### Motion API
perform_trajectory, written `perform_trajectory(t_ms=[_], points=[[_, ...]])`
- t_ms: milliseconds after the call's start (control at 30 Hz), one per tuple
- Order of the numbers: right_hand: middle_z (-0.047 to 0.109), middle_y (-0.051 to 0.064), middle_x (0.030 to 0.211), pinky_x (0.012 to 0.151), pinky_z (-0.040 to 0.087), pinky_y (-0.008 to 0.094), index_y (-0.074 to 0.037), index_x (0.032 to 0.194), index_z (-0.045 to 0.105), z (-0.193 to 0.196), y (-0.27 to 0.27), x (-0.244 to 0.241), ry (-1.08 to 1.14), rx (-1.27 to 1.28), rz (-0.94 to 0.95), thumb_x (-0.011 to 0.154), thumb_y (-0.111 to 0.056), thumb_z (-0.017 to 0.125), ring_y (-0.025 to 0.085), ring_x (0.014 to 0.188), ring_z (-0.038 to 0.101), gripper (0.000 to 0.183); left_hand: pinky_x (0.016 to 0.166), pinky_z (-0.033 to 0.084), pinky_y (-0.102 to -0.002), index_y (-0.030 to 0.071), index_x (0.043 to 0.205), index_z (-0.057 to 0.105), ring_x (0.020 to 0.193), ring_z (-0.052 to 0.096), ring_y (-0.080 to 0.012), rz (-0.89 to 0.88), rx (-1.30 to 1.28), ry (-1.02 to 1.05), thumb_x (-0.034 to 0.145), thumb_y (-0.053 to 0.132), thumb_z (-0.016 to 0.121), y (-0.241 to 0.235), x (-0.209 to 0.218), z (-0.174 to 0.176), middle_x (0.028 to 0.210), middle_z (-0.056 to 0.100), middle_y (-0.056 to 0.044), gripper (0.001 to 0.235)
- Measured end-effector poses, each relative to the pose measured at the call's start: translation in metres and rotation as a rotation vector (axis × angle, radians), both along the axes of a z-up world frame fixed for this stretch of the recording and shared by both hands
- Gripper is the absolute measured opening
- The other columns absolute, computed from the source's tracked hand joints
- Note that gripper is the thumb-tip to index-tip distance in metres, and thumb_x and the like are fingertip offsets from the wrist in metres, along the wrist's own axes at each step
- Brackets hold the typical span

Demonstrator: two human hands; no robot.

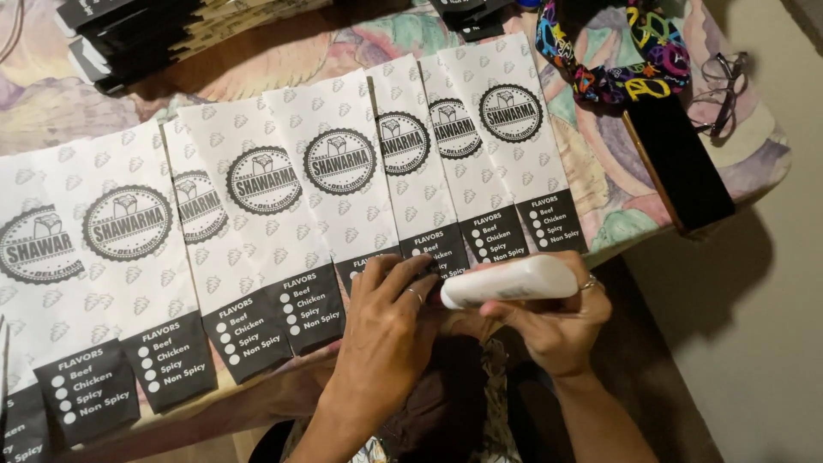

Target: Applying glue to the side flaps of paper shawarma sleeves and folding them to seal the packaging.

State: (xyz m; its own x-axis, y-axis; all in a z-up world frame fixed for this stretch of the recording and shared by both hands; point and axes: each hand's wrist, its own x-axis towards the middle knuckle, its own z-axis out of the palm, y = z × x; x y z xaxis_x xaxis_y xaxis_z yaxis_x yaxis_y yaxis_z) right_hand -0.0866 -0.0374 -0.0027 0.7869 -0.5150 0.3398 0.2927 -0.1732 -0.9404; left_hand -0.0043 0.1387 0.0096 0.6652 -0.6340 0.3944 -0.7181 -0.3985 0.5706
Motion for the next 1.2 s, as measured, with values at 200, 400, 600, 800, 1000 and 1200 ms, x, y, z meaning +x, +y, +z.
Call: perform_trajectory(t_ms=[200,400,600,800,1000,1200], points=[[0.064,0.009,0.093,0.070,0.062,0.030,0.003,0.105,0.059,-0.026,-0.043,-0.017,0.095,-0.110,-0.343,0.063,-0.015,0.092,0.021,0.086,0.066,0.056,0.086,0.047,-0.051,-0.006,0.114,0.069,0.110,0.052,-0.0396,-0.009,-0.033,0.007,0.084,0.011,0.078,0.001,0.000,-0.006,0.127,0.067,-0.020,0.036],[0.066,0.005,0.088,0.073,0.065,0.029,-0.003,0.096,0.061,-0.028,-0.013,-0.011,0.118,0.018,-0.257,0.056,-0.008,0.095,0.018,0.084,0.068,0.052,0.086,0.046,-0.051,-0.004,0.111,0.069,0.108,0.053,-0.0388,0.010,-0.060,0.001,0.083,0.015,0.081,-0.002,0.000,-0.007,0.125,0.067,-0.018,0.036],[0.066,0.003,0.088,0.066,0.059,0.026,-0.003,0.099,0.065,-0.037,-0.027,-0.016,0.106,-0.102,-0.330,0.060,-0.021,0.095,0.015,0.079,0.065,0.053,0.085,0.045,-0.051,-0.004,0.111,0.070,0.110,0.052,-0.0373,0.030,-0.039,0.019,0.089,0.015,0.075,-0.002,-0.001,-0.004,0.125,0.068,-0.016,0.030],[0.065,0.003,0.091,0.075,0.064,0.028,-0.002,0.099,0.061,-0.033,-0.041,-0.019,-0.119,-0.023,-0.320,0.066,-0.011,0.092,0.018,0.087,0.068,0.046,0.080,0.045,-0.047,-0.004,0.103,0.073,0.102,0.053,-0.0339,0.097,-0.113,0.029,0.086,0.004,0.074,-0.009,-0.002,-0.007,0.118,0.071,-0.013,0.019],[0.063,0.003,0.082,0.059,0.057,0.024,-0.002,0.094,0.061,-0.031,-0.020,-0.014,0.072,-0.121,-0.290,0.062,-0.022,0.094,0.015,0.074,0.064,0.050,0.081,0.042,-0.046,-0.003,0.106,0.074,0.104,0.052,-0.0345,0.093,-0.112,0.085,0.088,0.004,0.070,-0.008,-0.002,-0.007,0.119,0.071,-0.014,0.019],[0.064,0.003,0.085,0.066,0.057,0.025,-0.002,0.097,0.061,-0.028,-0.011,-0.013,0.125,-0.108,-0.305,0.058,-0.020,0.096,0.015,0.077,0.063,0.054,0.078,0.039,-0.047,-0.003,0.106,0.072,0.103,0.052,-0.0343,0.088,-0.076,0.035,0.087,-0.004,0.059,-0.006,-0.003,-0.007,0.120,0.071,-0.013,0.023]])
